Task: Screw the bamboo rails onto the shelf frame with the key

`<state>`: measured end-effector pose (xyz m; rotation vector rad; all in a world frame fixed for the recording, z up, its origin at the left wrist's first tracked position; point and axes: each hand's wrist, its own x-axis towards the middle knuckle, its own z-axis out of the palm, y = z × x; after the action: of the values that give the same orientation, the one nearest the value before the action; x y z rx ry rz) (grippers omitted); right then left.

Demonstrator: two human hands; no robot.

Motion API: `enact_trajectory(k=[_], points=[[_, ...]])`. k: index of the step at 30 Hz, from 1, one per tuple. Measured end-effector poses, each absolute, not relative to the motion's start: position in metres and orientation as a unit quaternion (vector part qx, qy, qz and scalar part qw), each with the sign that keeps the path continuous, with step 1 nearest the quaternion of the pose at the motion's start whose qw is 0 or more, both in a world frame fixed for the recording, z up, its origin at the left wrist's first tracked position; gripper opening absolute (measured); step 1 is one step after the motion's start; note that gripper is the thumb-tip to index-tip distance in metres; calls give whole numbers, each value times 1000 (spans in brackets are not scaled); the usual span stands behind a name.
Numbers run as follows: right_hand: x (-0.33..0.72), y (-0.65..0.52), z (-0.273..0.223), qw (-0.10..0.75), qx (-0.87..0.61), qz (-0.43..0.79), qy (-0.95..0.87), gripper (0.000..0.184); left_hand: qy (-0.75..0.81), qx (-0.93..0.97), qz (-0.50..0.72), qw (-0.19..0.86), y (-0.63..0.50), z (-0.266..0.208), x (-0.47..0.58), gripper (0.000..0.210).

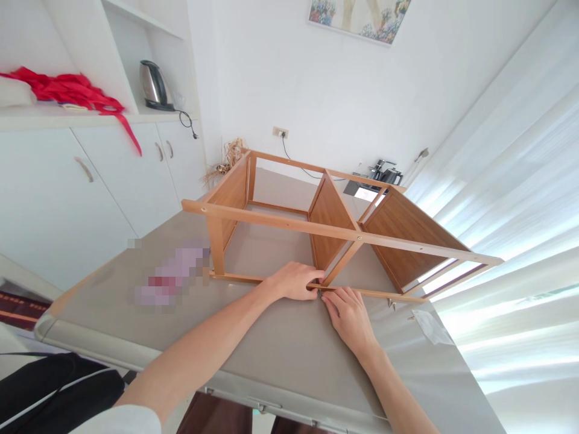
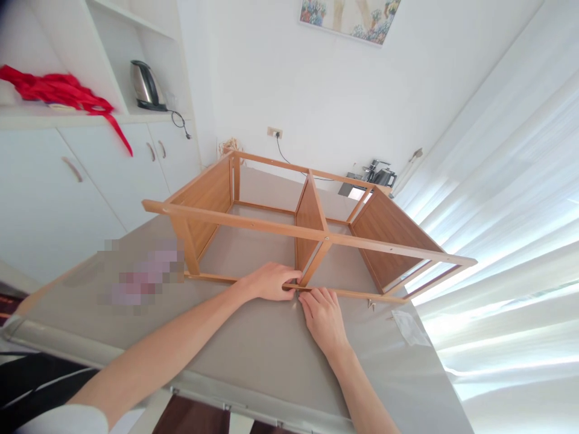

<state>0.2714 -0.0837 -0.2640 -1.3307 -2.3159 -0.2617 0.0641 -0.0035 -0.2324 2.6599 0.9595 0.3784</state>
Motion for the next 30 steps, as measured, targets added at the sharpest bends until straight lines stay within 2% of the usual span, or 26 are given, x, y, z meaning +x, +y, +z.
enact_trajectory(k=[12, 30], points=[[274, -86, -260, 204, -478, -67, -852, 24, 336, 919, 134, 155, -7, -226, 63, 14], [268, -87, -257, 189, -488, -120, -844, 23, 334, 921, 141, 142, -6, -230, 64, 11]])
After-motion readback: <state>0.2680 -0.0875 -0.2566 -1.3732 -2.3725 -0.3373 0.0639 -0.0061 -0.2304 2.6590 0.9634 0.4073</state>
